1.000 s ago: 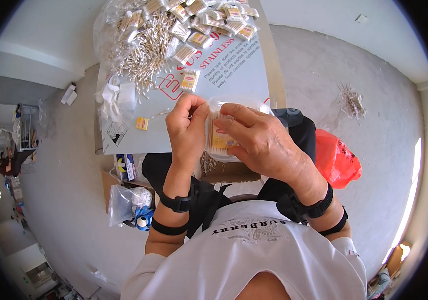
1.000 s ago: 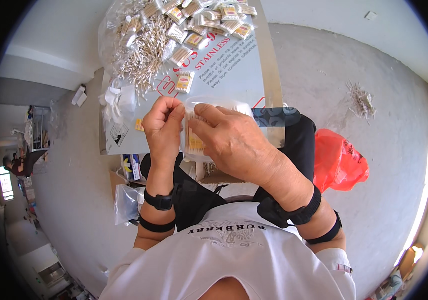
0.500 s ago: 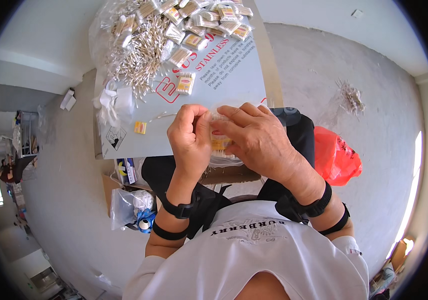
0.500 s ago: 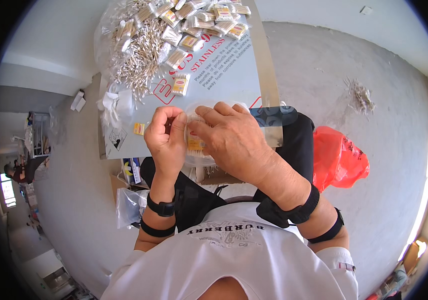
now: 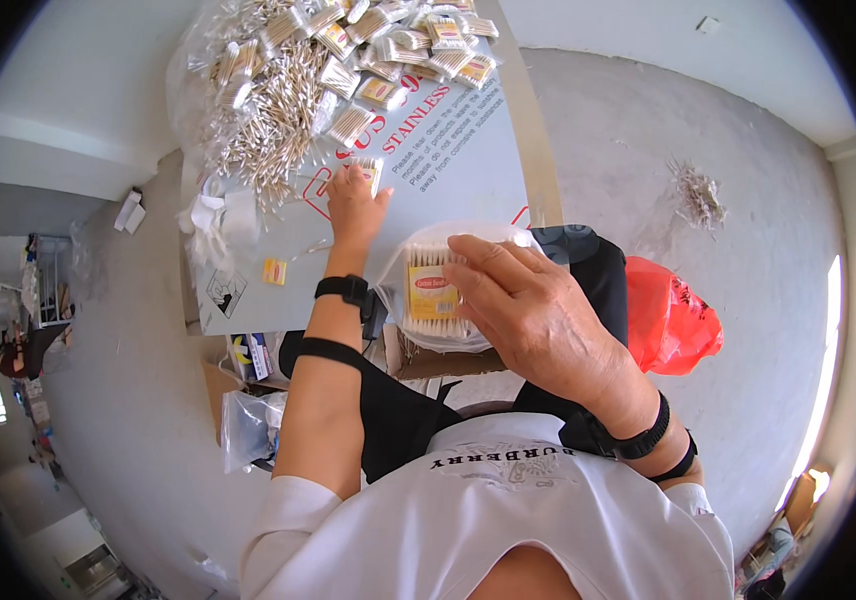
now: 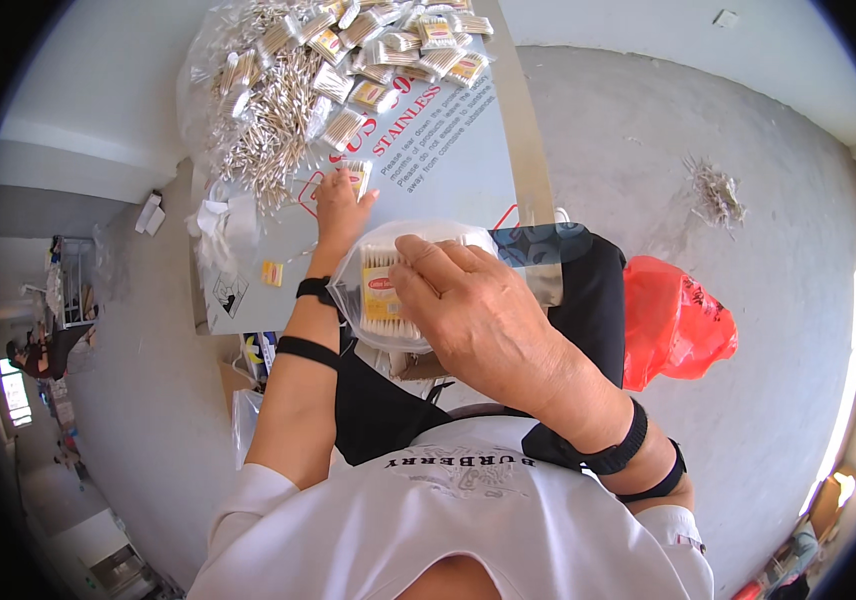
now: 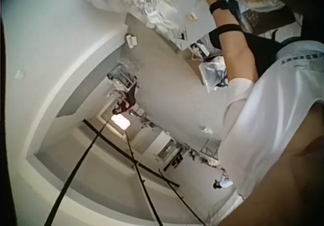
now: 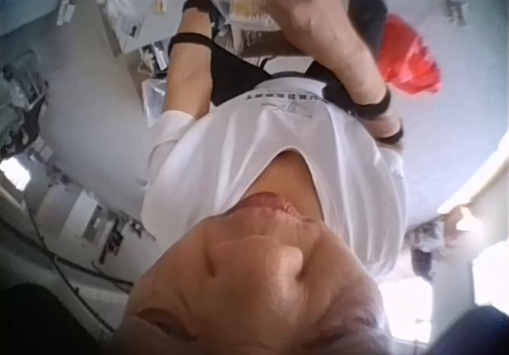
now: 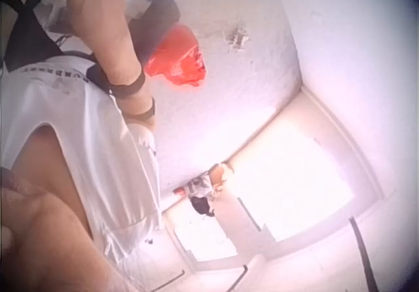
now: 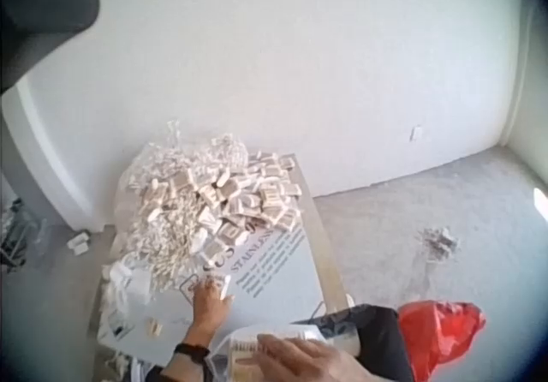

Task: Packaging small containers of cotton swabs into a clear plastic bag at a workstation.

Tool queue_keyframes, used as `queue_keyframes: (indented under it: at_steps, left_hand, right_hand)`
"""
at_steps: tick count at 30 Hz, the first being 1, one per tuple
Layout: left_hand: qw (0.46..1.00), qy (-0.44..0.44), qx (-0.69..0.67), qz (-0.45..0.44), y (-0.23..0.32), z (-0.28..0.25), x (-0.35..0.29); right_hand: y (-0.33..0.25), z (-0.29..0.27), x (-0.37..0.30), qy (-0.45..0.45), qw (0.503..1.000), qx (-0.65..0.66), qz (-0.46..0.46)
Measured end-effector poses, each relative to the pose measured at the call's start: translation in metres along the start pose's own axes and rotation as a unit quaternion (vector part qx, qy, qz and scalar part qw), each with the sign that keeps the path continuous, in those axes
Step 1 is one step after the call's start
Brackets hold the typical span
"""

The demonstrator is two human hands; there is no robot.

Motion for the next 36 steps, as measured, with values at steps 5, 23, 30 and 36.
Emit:
queue_keyframes:
  at_steps: [5,23,30,36]
  left_hand:
    - [0.995,-0.012,0.017,0.098,0.025,0.033,-0.006]
    - [0.884,-0.11,-0.355,0.284,0.143,-0.251,-0.022]
    - [0.875,-0.233,-0.112,0.409,0.166,-0.22,-0.064]
    - [0.893,-0.207,-0.098,0.387,0.174,-0.2,-0.072]
  right_hand:
    - [0.003,-0.008,-0.002,0.017,1.0,0.008,-0.02]
    - [0.036,-0.048,-0.032,0.064,0.929,0.028,0.363]
    - [0.041,-0.026,-0.036,0.103,0.929,0.095,0.342]
    - [0.046,-0.022,-0.038,0.123,0.912,0.155,0.359]
Point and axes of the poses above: each hand's wrist, its own x-axis towards the middle knuckle, its own z-axis out of the palm, y = z × x, the point moved 4 cm from there along x, towards the middle knuckle, and after that the axes turned 11 degrees about y, right-handed, at the moved point
